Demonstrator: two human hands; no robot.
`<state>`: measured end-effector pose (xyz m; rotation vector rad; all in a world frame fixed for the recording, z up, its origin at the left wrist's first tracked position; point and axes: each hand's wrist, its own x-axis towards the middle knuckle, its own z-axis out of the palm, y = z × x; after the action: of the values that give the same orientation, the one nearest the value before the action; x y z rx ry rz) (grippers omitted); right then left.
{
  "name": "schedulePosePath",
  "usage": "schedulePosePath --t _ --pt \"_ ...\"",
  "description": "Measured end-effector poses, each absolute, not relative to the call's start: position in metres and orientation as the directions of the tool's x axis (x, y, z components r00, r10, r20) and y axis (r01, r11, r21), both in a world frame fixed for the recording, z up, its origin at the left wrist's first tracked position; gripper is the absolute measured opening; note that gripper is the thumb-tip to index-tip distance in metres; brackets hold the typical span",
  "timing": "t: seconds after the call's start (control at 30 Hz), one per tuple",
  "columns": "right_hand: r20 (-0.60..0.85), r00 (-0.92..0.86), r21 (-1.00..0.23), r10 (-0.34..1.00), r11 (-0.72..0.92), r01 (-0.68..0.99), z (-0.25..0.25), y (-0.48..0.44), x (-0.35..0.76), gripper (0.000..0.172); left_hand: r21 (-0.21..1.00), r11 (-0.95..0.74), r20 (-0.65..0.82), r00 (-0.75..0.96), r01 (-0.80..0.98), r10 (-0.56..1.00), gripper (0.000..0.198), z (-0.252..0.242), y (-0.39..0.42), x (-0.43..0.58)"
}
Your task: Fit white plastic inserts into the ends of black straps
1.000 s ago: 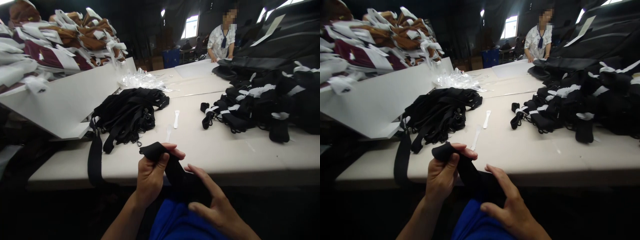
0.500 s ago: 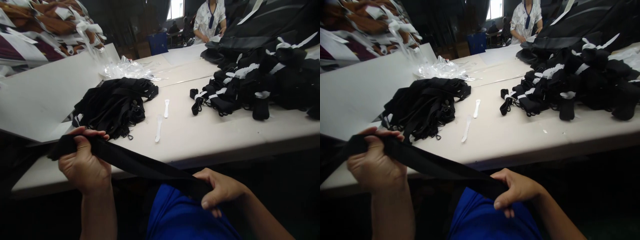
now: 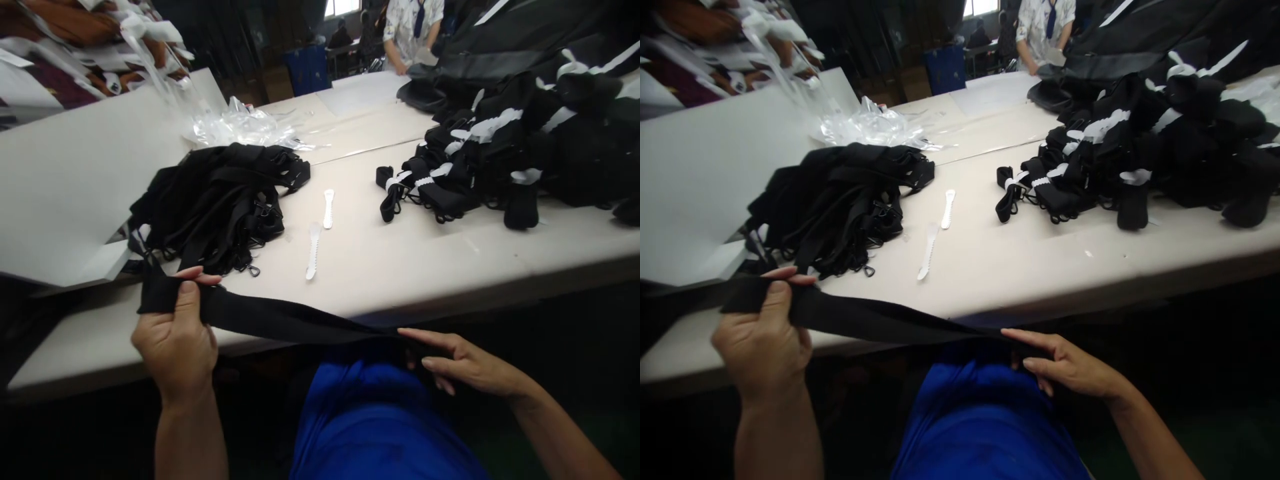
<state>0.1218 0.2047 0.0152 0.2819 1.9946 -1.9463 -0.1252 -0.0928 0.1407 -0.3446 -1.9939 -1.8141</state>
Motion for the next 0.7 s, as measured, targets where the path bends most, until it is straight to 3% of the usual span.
schedulePosePath --t 0.13,0.2,0.33,0.53,0.7 --pt "-0.107 -0.994 -0.957 0.002 0.271 0.103 0.006 0.171 0.099 0.046 0.897 0.062 0.439 -0.898 0.437 -0.017 0.017 0.156 -0.07 -0.103" --pt "0.123 -0.99 -0.954 0.068 0.283 -0.099 0.015 0.144 0.08 0.031 0.874 0.098 0.472 -0.879 0.476 0.065 0.016 0.162 -0.059 -0.092" --pt "0.443 -0.882 -0.891 0.158 0.19 -0.413 0.046 0.102 0.049 0.03 0.833 0.123 0.509 -0.835 0.539 0.212 0.016 0.168 -0.044 -0.072" --pt "0.499 -0.803 -0.863 0.326 0.108 -0.493 0.078 0.089 0.048 0.025 0.779 0.094 0.562 -0.758 0.619 0.333 0.018 0.17 -0.036 -0.053" --pt "0.554 -0.714 -0.83 0.428 0.219 -0.513 0.083 0.092 0.069 0.022 0.654 0.098 0.702 -0.651 0.75 0.289 0.021 0.172 -0.029 -0.044"
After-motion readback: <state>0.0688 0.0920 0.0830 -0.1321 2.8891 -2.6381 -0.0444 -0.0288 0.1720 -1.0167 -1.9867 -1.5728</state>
